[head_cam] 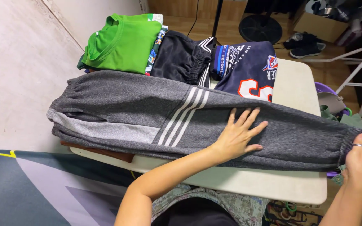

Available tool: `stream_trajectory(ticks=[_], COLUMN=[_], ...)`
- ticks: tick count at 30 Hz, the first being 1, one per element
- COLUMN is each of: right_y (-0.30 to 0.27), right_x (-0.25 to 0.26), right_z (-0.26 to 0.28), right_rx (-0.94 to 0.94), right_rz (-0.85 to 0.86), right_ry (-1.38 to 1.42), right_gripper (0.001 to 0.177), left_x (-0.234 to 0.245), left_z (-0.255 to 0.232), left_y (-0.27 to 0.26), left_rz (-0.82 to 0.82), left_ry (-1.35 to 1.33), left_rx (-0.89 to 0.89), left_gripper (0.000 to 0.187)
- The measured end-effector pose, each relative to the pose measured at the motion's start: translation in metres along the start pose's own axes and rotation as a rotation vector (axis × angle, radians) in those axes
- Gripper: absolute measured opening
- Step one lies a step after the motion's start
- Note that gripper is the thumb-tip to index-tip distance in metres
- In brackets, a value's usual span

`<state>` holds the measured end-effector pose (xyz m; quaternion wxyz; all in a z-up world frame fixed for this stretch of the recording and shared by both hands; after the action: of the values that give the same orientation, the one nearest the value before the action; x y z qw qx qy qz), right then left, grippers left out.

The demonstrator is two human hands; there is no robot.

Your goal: Folding various items of clothing and stacking them on a table.

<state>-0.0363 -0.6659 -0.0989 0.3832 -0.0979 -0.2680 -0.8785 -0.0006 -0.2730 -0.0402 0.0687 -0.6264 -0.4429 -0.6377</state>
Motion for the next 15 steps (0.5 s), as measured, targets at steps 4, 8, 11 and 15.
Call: stream_trajectory(ticks=[4, 8, 11, 15], right_y=[0.004, -0.002, 0.003, 0.020], right_x=[-0.011, -0.030, -0.019, 0.001], right_z=[-0.067, -0.115, -0.130, -0.144], right_rx=[-0.369, -0.492, -0.369, -0.305], right_rz=[0.106, 0.205, 0.168, 0.135], right_ry=[-0.134, 0.155, 0.065, -0.108], right_gripper=[0.033, 0.026, 0.036, 0.040], left_x=[-0.004, -0.002, 0.010, 0.003], left_z=[-0.007, -0.004, 0.012, 0.053], left_y=[0.001, 0.000, 0.002, -0.009], left_rz=[-0.005, -0.051, -0.157, -0.153], left_ry=[-0.051, -0.083, -0.007, 0.057], left_rx=[0.035, 0.103, 0.222, 0.336], left_gripper=[0.078, 0.073, 0.067, 0.072])
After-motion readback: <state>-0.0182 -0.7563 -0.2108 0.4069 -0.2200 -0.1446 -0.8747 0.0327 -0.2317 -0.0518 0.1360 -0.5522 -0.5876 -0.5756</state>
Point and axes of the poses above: each hand's wrist, its own y-axis towards the middle knuckle, its own x-axis out of the back of the hand, z = x × y, the point moved 7 cm from there along y, towards the middle knuckle
